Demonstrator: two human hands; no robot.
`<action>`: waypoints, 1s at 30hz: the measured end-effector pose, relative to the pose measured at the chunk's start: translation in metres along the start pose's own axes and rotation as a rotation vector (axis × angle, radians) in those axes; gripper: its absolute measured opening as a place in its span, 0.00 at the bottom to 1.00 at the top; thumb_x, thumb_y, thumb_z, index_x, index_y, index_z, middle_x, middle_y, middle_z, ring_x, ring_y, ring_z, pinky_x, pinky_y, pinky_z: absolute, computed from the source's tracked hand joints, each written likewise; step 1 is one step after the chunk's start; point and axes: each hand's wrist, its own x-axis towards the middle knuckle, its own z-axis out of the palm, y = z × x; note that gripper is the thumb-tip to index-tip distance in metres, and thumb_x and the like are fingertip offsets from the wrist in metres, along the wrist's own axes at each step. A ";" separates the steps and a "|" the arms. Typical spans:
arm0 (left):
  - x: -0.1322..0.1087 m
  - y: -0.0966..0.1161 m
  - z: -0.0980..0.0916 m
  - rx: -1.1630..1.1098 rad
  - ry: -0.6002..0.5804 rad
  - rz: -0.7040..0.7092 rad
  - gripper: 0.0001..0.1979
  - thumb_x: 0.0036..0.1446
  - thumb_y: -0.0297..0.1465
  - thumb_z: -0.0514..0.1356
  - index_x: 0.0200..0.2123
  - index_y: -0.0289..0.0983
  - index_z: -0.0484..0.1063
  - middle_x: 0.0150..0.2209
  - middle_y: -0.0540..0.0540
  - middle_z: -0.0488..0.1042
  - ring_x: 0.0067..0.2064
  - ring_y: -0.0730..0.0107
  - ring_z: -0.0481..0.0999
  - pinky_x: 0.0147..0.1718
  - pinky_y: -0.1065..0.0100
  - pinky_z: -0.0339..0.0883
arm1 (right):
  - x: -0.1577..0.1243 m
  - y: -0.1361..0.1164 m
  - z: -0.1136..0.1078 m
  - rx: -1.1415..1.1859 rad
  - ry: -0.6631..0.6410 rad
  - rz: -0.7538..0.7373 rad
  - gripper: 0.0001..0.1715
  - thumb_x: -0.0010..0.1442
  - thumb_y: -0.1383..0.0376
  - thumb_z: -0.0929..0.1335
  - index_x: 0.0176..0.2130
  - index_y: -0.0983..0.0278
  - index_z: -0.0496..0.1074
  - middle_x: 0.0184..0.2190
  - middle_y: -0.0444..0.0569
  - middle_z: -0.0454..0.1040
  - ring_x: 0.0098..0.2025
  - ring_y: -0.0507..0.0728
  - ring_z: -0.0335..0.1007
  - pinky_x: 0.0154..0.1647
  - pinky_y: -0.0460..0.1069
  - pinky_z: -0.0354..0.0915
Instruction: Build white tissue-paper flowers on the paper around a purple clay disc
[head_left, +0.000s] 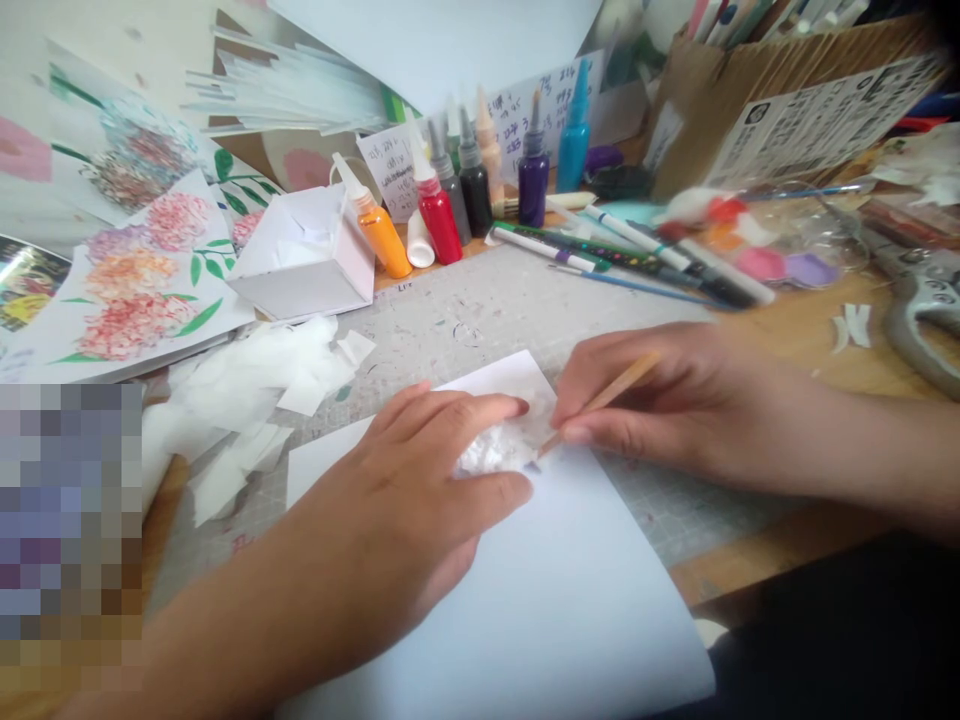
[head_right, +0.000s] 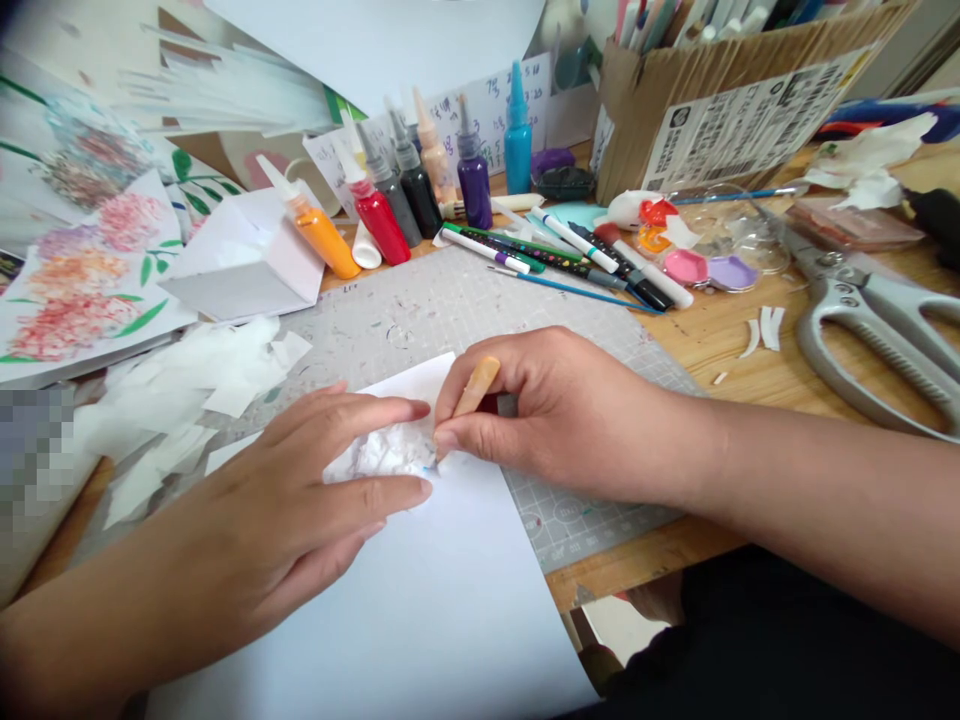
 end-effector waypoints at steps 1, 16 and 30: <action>0.000 0.000 0.000 -0.002 0.004 -0.010 0.16 0.55 0.22 0.54 0.45 0.43 0.71 0.57 0.43 0.62 0.59 0.57 0.61 0.60 0.46 0.52 | 0.000 0.000 0.000 0.000 0.005 0.001 0.08 0.58 0.65 0.69 0.28 0.65 0.73 0.28 0.42 0.75 0.29 0.47 0.71 0.30 0.41 0.65; -0.002 0.008 -0.004 -0.068 0.009 -0.080 0.07 0.59 0.32 0.57 0.40 0.41 0.74 0.61 0.46 0.60 0.59 0.55 0.61 0.61 0.48 0.48 | 0.022 -0.005 -0.003 0.013 0.315 -0.009 0.08 0.56 0.61 0.72 0.26 0.60 0.77 0.28 0.45 0.77 0.29 0.51 0.73 0.29 0.43 0.68; -0.002 0.000 0.003 -0.099 0.106 -0.007 0.08 0.57 0.34 0.57 0.34 0.39 0.76 0.47 0.42 0.68 0.48 0.55 0.68 0.46 0.56 0.64 | 0.174 -0.011 0.084 -0.237 0.176 0.136 0.09 0.57 0.69 0.68 0.25 0.65 0.71 0.29 0.48 0.78 0.32 0.54 0.71 0.35 0.48 0.63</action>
